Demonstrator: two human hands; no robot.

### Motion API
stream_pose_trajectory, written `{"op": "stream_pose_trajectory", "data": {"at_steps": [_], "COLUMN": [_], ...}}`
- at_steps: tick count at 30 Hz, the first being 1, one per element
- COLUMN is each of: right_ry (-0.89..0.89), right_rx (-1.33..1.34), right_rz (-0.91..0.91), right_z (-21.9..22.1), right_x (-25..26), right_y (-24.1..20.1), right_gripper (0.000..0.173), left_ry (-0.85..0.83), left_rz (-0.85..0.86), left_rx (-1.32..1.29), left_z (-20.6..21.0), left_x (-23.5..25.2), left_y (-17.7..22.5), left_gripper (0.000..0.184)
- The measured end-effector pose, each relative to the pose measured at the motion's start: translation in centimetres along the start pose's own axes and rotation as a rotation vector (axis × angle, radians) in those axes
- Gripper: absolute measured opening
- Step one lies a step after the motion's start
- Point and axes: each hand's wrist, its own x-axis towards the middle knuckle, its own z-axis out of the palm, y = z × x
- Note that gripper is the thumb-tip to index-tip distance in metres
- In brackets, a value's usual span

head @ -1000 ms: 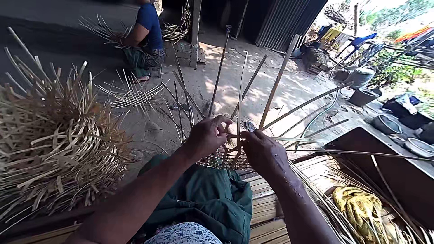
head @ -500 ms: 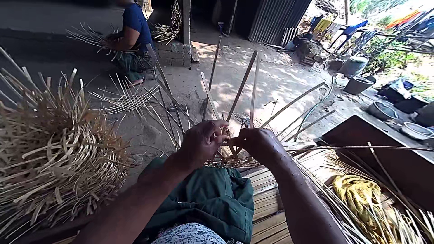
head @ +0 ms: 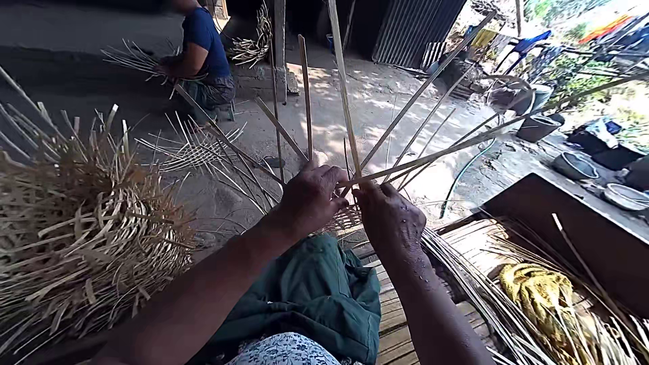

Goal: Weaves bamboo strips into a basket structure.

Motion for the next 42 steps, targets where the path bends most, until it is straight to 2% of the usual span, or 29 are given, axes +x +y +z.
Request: {"op": "stream_pose_trajectory", "data": {"at_steps": [6,10,12,17,21,23,26,28,29,31,34,36,40,42], "right_ry": [-0.046,-0.351,-0.523,-0.684,-0.651,-0.516,-0.243,-0.098,-0.069,-0.100,-0.168,-0.233,-0.475,-0.512], "right_rx": [0.009,0.258,0.392,0.645,0.665,0.485,0.107,0.001,-0.017,-0.029,-0.048,-0.018,0.108,0.302], "right_rz": [0.018,0.045,0.045,0.043,0.043,0.004,-0.070,-0.107,-0.108,-0.075,-0.028,-0.014,0.112,0.094], "right_z": [0.2,-1.4,-0.9,0.6,1.3,0.3,-1.7,-1.5,-1.3,-0.9,-0.6,-0.4,-0.9,-0.5], "right_x": [-0.4,1.5,3.1,4.5,4.1,3.0,0.3,-0.7,-0.8,-0.6,0.2,0.7,2.1,2.6], "right_y": [-2.5,-2.0,-0.9,0.5,0.6,-0.2,-2.8,-3.1,-2.9,-2.8,-2.9,-2.7,-2.1,-0.8], "right_gripper": [0.011,0.021,0.021,0.018,0.022,0.015,0.024,0.033,0.032,0.021,0.013,0.014,0.021,0.014], "left_ry": [-0.222,-0.207,-0.201,-0.206,-0.198,-0.206,-0.243,-0.243,-0.232,-0.209,-0.130,-0.097,-0.105,-0.099], "left_rz": [-0.264,-0.292,-0.292,-0.344,-0.340,-0.358,-0.404,-0.408,-0.402,-0.374,-0.229,-0.174,-0.191,-0.198], "left_rx": [-0.242,-0.410,-0.473,-0.568,-0.595,-0.569,-0.504,-0.462,-0.452,-0.467,-0.476,-0.462,-0.472,-0.486], "left_z": [-0.2,-0.1,0.1,0.4,0.6,0.3,-0.4,-0.4,-0.1,0.3,1.1,1.3,1.4,1.2], "left_x": [-0.8,-2.3,-2.9,-3.6,-3.8,-3.5,-2.7,-2.6,-2.5,-2.7,-3.2,-3.4,-3.8,-3.9], "left_y": [-1.3,-3.0,-3.7,-4.5,-4.4,-4.3,-3.9,-3.4,-3.3,-3.2,-2.9,-3.0,-3.1,-3.1], "left_gripper": [0.033,0.029,0.027,0.024,0.022,0.022,0.026,0.027,0.027,0.025,0.020,0.018,0.018,0.017]}}
